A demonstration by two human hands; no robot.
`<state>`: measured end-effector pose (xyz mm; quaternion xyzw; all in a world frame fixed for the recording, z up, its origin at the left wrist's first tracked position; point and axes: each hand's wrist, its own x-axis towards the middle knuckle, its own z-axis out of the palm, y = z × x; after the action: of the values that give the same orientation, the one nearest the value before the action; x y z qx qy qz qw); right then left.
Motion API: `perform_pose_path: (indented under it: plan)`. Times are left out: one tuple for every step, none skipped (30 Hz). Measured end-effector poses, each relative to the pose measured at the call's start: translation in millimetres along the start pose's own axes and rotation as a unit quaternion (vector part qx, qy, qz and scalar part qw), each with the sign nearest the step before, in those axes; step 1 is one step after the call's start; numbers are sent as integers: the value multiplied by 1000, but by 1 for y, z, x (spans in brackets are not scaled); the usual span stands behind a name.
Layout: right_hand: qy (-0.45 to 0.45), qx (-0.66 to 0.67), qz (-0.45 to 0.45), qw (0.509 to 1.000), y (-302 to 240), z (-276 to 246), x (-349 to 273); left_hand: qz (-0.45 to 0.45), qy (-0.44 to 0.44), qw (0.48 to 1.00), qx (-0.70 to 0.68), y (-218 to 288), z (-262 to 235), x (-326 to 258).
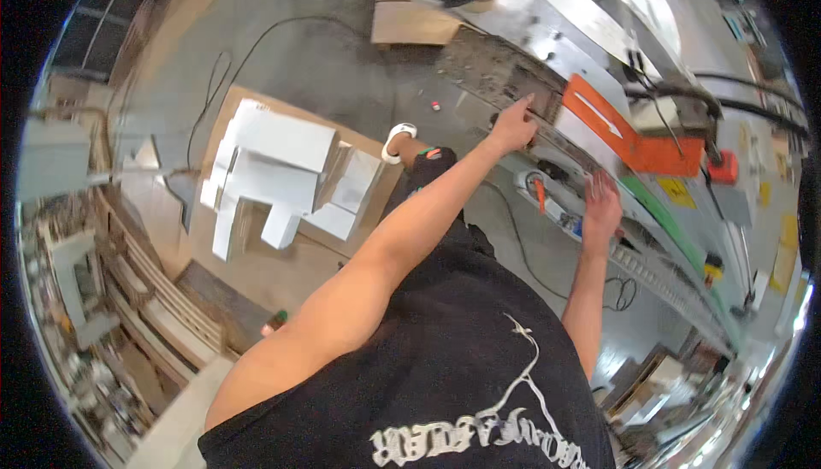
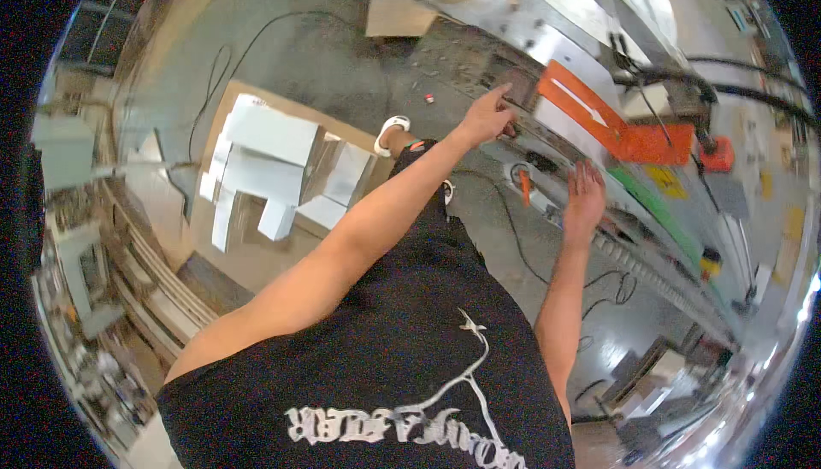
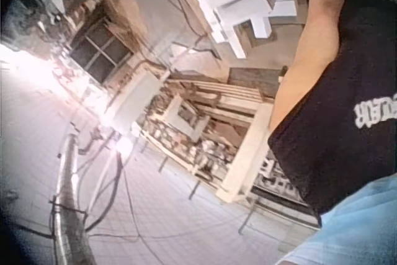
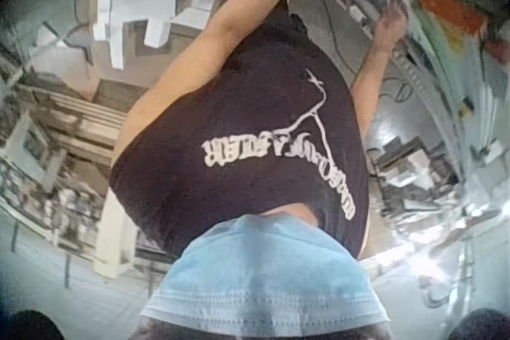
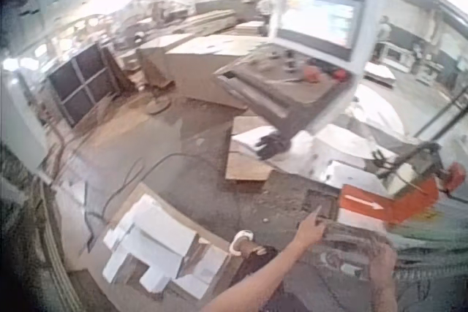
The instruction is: Feeding rectangular white furniture panels into an edge banding machine and stacking the finished pieces.
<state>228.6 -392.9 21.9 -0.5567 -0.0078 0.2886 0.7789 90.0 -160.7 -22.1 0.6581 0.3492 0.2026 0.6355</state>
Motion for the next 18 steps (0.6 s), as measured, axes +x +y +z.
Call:
perform_pose_path:
  plan:
    - [-13,-8,9,1000,0,-1,-7,10,9,1000,-26,-2,-11,-1]
    - [-14,-27,27,999,-3,-8,-13,1,57,996,-69,0,-34,-12]
    - [-12,-45,41,998,-6,-14,-18,-5,102,988,-112,2,-71,-28]
    - [-19,-52,45,997,-5,-15,-24,-43,168,977,-122,-4,-110,-41]
    - [-17,-20,83,996,-2,-17,-34,-29,262,960,-97,-13,-150,-59]
    - [-20,13,124,992,6,-14,-44,69,389,907,148,-56,-204,-75]
    - [-19,8,125,992,15,-14,-52,50,488,864,109,-75,-237,-100]
    - [-55,-32,126,990,26,-12,-60,2,577,809,111,-106,-278,-126]
    - [-88,-72,124,986,35,-9,-68,-58,615,758,209,-113,-301,-152]
    - [-103,-72,134,983,43,9,-77,-129,631,699,313,-165,-348,-194]
    - [-98,-92,166,977,48,24,-88,-264,621,652,344,-172,-346,-203]
    - [-93,-108,198,970,50,38,-99,-392,599,592,370,-174,-344,-213]
    - [-100,-109,200,969,54,52,-107,-394,604,587,367,-188,-350,-224]
    - [-140,-139,214,957,59,66,-113,-441,611,573,322,-213,-354,-237]
    - [-175,-170,227,943,61,74,-117,-486,613,560,274,-229,-354,-244]
    - [-172,-172,223,944,64,80,-118,-485,610,564,273,-231,-350,-242]
    - [-209,-204,218,931,66,85,-118,-467,624,574,251,-233,-343,-244]
    - [-245,-237,214,915,67,90,-116,-450,637,582,228,-235,-339,-244]
